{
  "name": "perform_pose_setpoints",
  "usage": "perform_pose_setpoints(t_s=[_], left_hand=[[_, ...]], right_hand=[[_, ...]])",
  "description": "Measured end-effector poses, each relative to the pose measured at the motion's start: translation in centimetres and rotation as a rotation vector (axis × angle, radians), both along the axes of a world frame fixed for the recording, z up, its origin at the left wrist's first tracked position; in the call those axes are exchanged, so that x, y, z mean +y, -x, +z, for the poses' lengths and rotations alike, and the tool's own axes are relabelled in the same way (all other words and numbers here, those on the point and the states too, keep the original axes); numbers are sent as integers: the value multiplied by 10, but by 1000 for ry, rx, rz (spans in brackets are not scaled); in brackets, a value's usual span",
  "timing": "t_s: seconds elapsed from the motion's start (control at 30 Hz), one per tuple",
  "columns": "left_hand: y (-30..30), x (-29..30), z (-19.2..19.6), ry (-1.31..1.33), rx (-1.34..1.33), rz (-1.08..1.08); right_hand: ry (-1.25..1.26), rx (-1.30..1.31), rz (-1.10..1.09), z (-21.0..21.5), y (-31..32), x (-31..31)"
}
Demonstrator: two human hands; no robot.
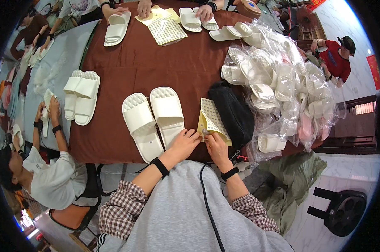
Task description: Placing yellow labels onto white slippers and organizing them into bags.
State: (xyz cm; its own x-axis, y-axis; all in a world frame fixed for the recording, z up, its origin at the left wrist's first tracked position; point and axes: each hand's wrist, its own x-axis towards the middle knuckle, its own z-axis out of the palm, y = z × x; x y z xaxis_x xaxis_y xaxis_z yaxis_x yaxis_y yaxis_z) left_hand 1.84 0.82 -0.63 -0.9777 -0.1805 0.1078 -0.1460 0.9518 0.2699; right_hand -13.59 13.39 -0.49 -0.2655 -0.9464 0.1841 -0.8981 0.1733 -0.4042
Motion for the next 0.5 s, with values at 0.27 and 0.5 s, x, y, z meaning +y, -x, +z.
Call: perform_pose_setpoints(t_s=[0.27,0.5], left_hand=[[-1,1,-4,-6,36,5],[-1,0,-3,-1,33,0]], right_hand=[[-10,51,18,-7,4,1],[-52,4,1,-2,1,0]])
